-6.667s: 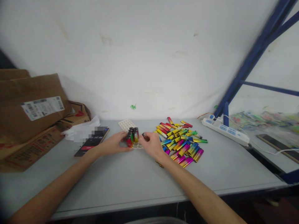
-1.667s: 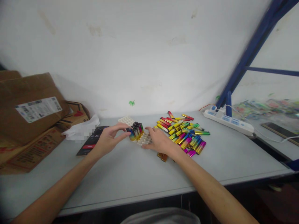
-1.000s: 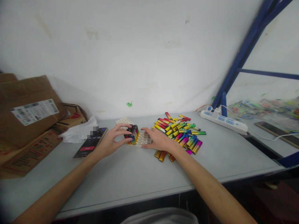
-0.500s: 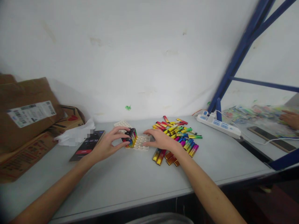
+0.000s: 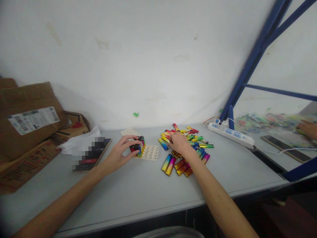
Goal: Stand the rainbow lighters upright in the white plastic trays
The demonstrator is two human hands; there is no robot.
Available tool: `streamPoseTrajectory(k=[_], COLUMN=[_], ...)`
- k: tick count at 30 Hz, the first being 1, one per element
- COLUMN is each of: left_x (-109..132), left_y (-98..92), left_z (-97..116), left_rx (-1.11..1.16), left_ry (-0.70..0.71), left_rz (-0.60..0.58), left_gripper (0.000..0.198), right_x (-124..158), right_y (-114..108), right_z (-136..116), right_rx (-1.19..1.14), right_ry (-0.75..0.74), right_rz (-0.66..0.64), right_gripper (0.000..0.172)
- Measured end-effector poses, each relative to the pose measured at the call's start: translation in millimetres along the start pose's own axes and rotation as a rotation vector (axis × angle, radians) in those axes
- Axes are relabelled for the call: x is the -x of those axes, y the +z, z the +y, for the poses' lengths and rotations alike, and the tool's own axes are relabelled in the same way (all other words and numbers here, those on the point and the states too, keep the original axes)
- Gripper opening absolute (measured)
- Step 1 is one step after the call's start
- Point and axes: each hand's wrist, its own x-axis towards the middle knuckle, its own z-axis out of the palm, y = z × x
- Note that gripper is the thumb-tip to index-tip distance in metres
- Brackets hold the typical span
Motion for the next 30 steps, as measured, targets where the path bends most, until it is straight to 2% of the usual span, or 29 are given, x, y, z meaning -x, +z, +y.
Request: streamPoseTrajectory(k=[3,7,10,13,16,19,22,24,27,30], left_x=[-1,-5,-7,-6,-6,-7,-8,-8,-7,-6], left_y=[-1.2,-8.2,-12.4,-13.6,-14.4,-14.6,-11.4,-7.8,-4.8,-7.5], left_z=[5,19,30,37,43,48,48,45,36,28], left_rx=[-0.039,-0.111,-0.144,-0.082,0.141,0.473,0.717,0.82,0.892,0.953], left_ry=[0.019,0.034,0.047,-0.009,-0.203,-0.393,-0.495,-0.532,-0.541,-0.528], left_rz=[0.026,0.165,0.3,0.347,0.274,0.091,-0.101,-0.181,-0.235,-0.195], left_gripper=[0.03,0.025,0.013,0.007,0.015,0.027,0.033,0.034,0.032,0.03], right_x=[1,1,-1,1,6,13,16,17,15,14], right_y=[1,2,-3,-12,-22,-26,-25,-22,-18,-14], right_z=[-7,-6,-4,-9,-22,-41,-58,-64,-63,-52], right_rx=[0.055,0.018,-0.201,-0.603,-1.003,-1.148,-1.083,-1.012,-0.967,-0.873], right_ry=[0.037,0.051,0.037,-0.091,-0.254,-0.381,-0.474,-0.501,-0.473,-0.4], right_rz=[0.001,0.05,0.173,0.286,0.202,0.089,0.085,0.097,0.102,0.097], right_gripper=[0.01,0.009,0.013,0.02,0.03,0.032,0.027,0.027,0.039,0.058])
